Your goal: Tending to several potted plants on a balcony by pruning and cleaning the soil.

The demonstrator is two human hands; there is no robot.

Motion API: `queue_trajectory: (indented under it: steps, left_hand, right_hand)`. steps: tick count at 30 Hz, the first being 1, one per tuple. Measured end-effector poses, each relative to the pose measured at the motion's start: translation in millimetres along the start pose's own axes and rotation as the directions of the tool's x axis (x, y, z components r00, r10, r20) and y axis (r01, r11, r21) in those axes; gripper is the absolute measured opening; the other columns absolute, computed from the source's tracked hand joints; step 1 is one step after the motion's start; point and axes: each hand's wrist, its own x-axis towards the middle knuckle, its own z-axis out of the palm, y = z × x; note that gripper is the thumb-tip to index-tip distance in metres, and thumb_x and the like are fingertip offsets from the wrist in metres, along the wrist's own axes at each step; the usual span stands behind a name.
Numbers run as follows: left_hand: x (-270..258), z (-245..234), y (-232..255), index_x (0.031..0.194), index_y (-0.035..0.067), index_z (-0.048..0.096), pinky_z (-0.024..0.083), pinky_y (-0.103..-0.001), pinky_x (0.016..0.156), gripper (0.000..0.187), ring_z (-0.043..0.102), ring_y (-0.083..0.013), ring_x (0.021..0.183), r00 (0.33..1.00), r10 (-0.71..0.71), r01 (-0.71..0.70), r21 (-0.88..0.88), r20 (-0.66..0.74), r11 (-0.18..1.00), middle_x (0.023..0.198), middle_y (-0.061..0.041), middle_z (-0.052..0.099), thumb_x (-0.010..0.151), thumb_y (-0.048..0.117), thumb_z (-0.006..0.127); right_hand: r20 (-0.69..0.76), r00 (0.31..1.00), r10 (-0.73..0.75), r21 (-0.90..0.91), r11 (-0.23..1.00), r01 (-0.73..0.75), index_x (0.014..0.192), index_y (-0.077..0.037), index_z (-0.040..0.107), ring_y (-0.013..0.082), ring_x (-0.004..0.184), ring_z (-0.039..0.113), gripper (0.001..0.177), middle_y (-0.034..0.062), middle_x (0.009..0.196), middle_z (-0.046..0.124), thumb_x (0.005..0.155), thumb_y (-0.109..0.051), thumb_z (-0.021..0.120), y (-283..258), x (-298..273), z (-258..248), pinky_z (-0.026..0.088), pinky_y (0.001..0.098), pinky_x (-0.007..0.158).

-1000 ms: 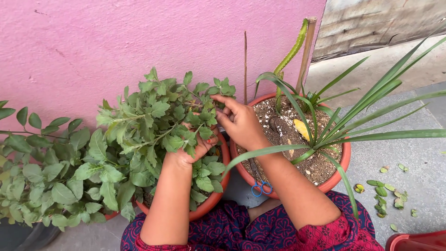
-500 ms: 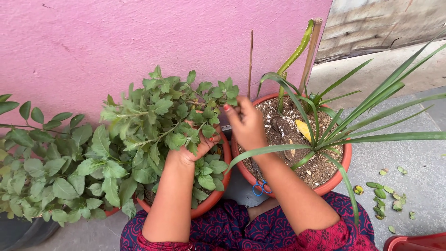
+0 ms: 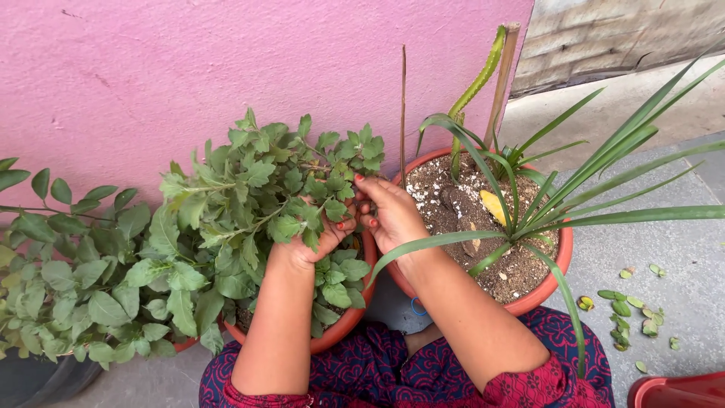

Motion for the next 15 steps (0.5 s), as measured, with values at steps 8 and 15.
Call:
queue_trajectory:
  steps: [8, 15]
  left_hand:
    - [6, -20, -5, 0.113, 0.002, 0.065, 0.047, -0.035, 0.062, 0.036, 0.062, -0.0251, 0.079, 0.998, 0.032, -0.026, -0.111, 0.051, 0.993, 0.097, -0.014, 0.071, 0.103, 0.031, 0.047]
    - [9, -24, -8, 0.111, 0.004, 0.064, 0.048, -0.036, 0.063, 0.036, 0.062, -0.0261, 0.078, 0.999, 0.020, -0.014, -0.132, 0.045, 0.991, 0.096, -0.014, 0.071, 0.098, 0.033, 0.047]
  right_hand:
    - [0.071, 0.997, -0.018, 0.040, 0.999, 0.015, 0.090, -0.005, 0.066, 0.0047, 0.058, 0.046, 0.007, -0.0004, 0.077, 0.060, 0.094, -0.009, 0.069, 5, 11, -5, 0.032, 0.0178, 0.042]
    - [-0.087, 0.996, -0.033, 0.017, 0.999, 0.034, 0.093, -0.005, 0.067, 0.0090, 0.063, 0.055, 0.006, 0.0016, 0.079, 0.060, 0.092, -0.011, 0.069, 4, 0, -9, 0.039, 0.0208, 0.046]
